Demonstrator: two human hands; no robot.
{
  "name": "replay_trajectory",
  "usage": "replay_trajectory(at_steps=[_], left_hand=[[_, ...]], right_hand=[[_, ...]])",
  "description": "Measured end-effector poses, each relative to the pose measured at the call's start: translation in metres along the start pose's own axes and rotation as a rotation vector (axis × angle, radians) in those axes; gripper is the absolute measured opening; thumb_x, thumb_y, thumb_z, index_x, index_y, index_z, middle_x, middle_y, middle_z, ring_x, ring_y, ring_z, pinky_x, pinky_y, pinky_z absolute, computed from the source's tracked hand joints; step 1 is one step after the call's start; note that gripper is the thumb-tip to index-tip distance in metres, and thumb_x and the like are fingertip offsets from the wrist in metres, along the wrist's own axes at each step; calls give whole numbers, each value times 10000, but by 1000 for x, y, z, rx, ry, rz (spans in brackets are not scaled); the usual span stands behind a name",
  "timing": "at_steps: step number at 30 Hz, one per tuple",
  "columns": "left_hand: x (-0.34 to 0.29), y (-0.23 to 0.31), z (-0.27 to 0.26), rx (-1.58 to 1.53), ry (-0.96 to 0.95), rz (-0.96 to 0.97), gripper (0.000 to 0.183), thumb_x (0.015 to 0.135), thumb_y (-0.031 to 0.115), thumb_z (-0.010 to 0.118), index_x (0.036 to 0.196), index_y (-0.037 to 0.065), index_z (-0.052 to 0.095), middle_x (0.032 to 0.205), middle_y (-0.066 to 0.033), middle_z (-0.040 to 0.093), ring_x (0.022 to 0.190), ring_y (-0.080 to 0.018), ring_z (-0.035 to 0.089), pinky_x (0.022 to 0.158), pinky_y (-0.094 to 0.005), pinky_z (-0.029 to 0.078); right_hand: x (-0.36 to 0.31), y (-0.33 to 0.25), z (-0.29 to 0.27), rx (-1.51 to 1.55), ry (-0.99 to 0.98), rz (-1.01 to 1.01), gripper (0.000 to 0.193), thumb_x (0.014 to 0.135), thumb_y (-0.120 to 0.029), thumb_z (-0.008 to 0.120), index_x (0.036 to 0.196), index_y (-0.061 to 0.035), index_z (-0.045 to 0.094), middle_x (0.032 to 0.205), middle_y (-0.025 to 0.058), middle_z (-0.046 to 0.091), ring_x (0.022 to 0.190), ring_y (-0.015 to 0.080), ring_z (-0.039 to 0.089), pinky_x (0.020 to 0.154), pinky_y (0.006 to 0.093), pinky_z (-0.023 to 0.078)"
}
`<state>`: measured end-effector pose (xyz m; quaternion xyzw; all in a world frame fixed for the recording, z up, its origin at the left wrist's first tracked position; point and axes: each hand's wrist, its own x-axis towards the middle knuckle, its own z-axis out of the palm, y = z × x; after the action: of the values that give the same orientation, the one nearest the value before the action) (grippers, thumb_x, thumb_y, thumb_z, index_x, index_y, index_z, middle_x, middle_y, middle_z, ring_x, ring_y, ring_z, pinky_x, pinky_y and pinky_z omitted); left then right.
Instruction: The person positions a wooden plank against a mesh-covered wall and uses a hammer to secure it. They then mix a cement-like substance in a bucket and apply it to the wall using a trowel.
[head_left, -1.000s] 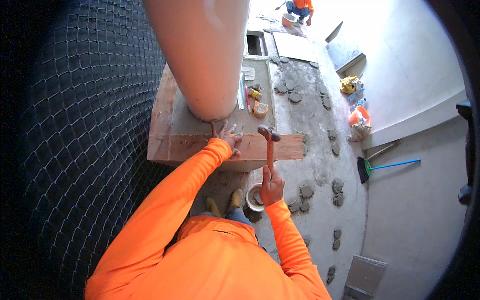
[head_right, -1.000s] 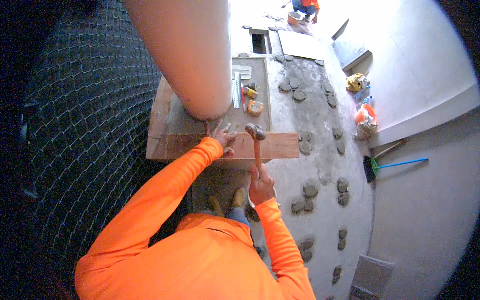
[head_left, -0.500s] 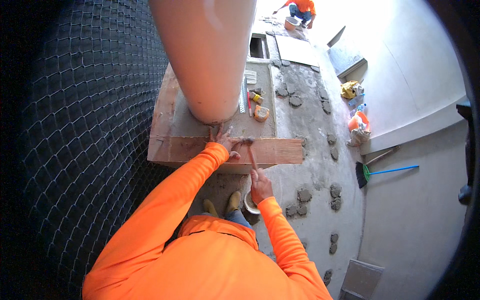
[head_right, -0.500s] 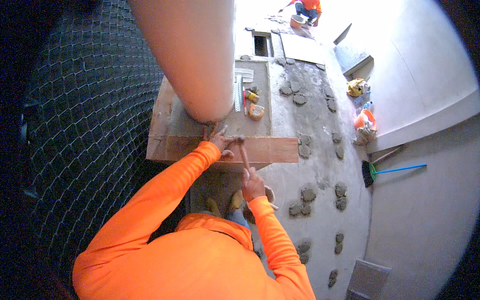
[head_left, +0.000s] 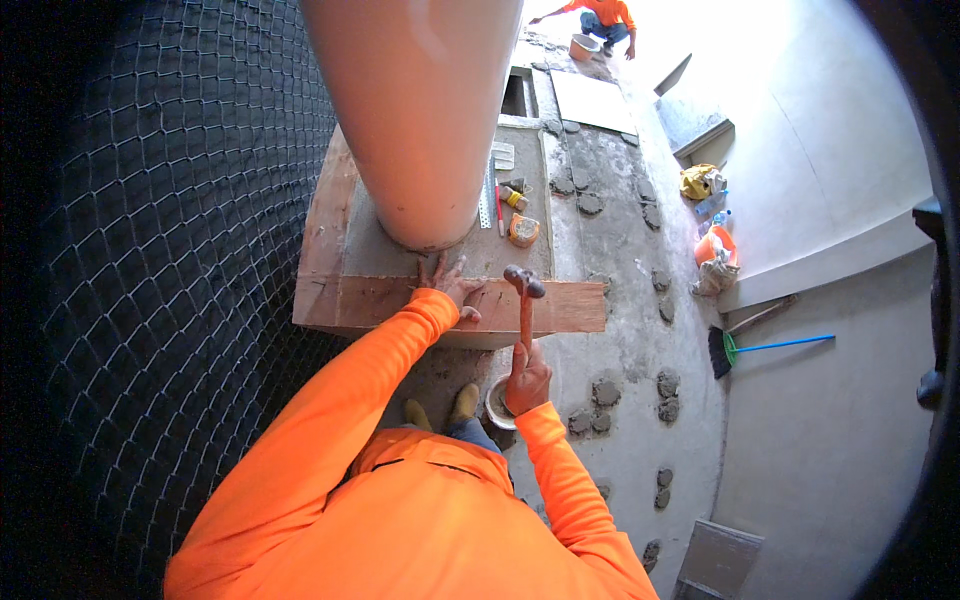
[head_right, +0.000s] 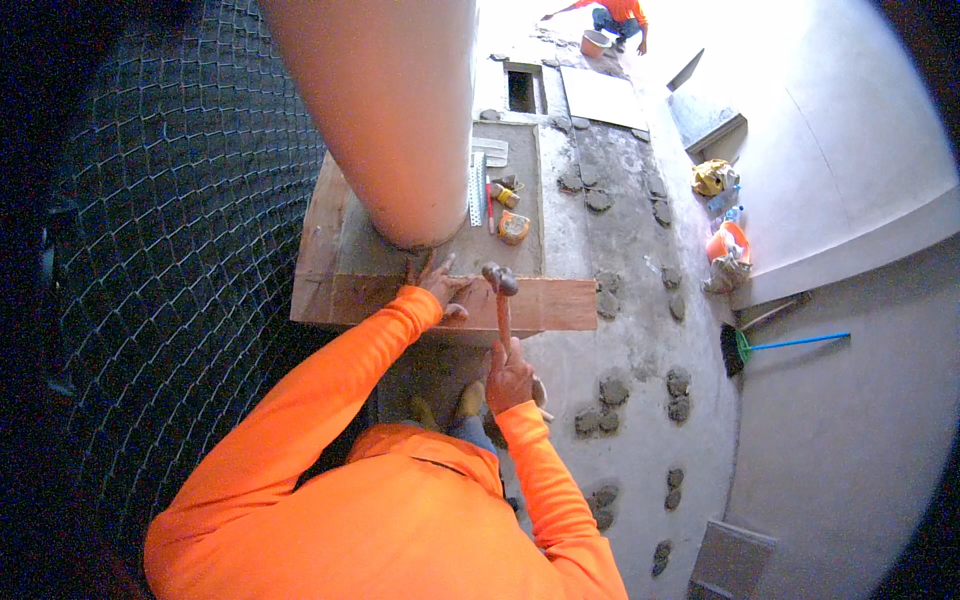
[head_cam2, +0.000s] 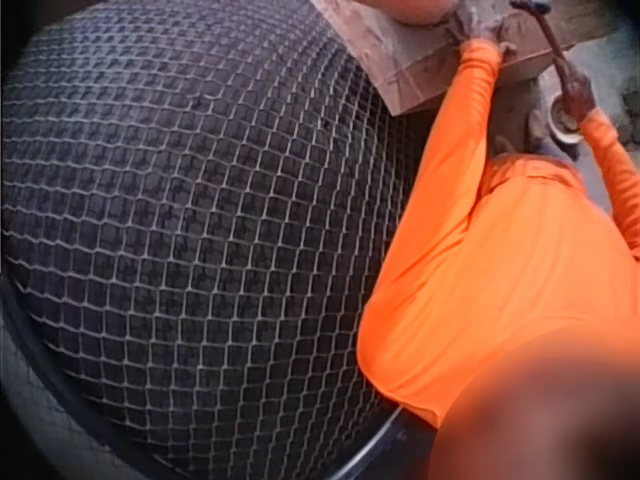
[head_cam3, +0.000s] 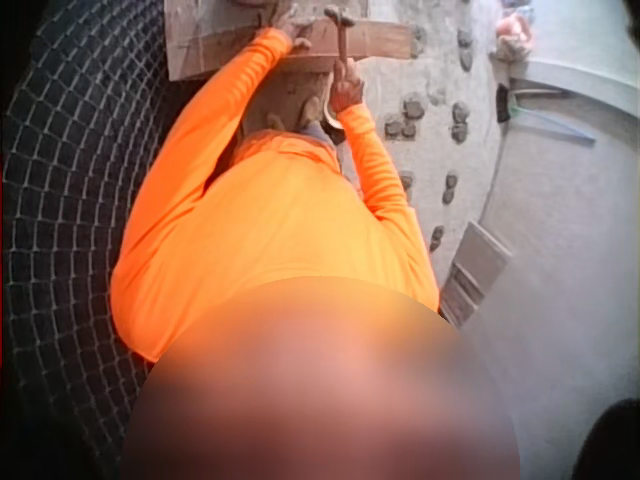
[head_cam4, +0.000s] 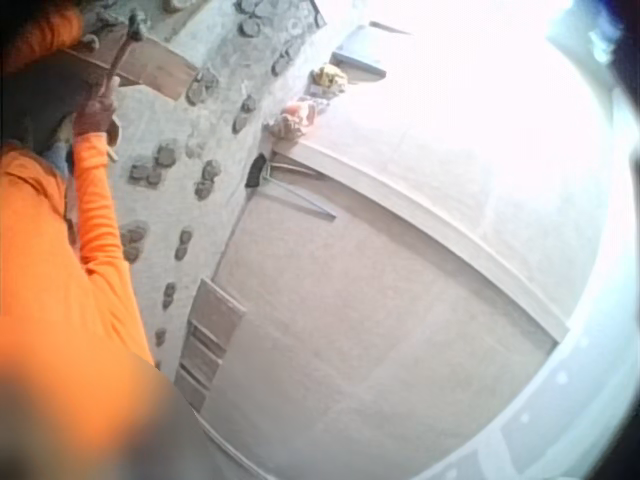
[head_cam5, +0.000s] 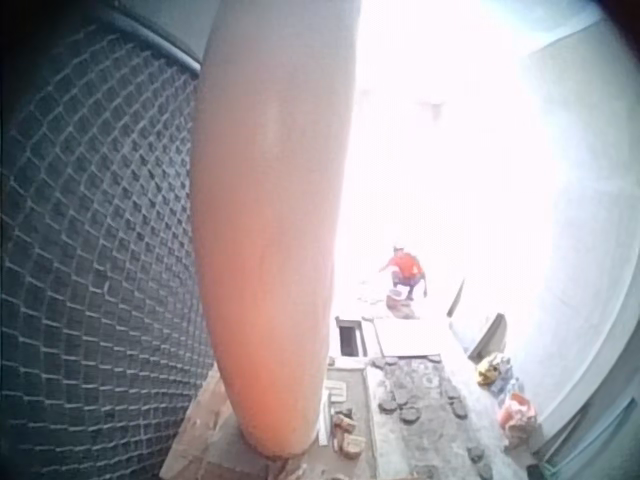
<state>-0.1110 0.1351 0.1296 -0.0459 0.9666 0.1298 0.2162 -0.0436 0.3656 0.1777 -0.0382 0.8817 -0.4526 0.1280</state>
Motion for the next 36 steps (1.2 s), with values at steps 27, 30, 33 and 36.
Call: replay_trajectory(at_steps=[27, 30, 33, 36], left_hand=[[-150, -131, 40, 110, 581, 85, 445, 914, 323, 650, 1328, 159, 629, 1463, -72, 525, 1447, -337, 333, 1202, -564, 173], [-153, -132, 44, 82, 446, 26, 496, 929, 411, 609, 1361, 167, 601, 1498, -47, 491, 1481, -328, 271, 1200, -613, 71], [-149, -136, 45, 33, 475, 73, 511, 937, 447, 583, 1370, 175, 595, 1497, -41, 493, 1477, -341, 277, 1195, -624, 77], [-146, -134, 44, 82, 400, 31, 558, 914, 445, 621, 1408, 194, 554, 1535, -46, 443, 1483, -344, 258, 1197, -620, 86]], right_hand=[[-146, 230, -23, -138, 220, 590, 666, 989, -583, 408, 1132, 19, 654, 1042, 330, 647, 1022, 490, 613, 887, 524, 466], [-207, 317, 7, -253, 119, 912, 710, 978, -611, 390, 1134, 24, 668, 1136, 313, 644, 1143, 457, 590, 985, 510, 452], [-295, 379, 45, -214, 91, 1232, 624, 961, -589, 482, 1048, -6, 689, 953, 227, 700, 874, 394, 689, 775, 480, 529], [-372, 402, 76, -243, -19, 1400, 602, 972, -572, 461, 1018, -21, 701, 995, 238, 695, 934, 401, 677, 814, 499, 523]])
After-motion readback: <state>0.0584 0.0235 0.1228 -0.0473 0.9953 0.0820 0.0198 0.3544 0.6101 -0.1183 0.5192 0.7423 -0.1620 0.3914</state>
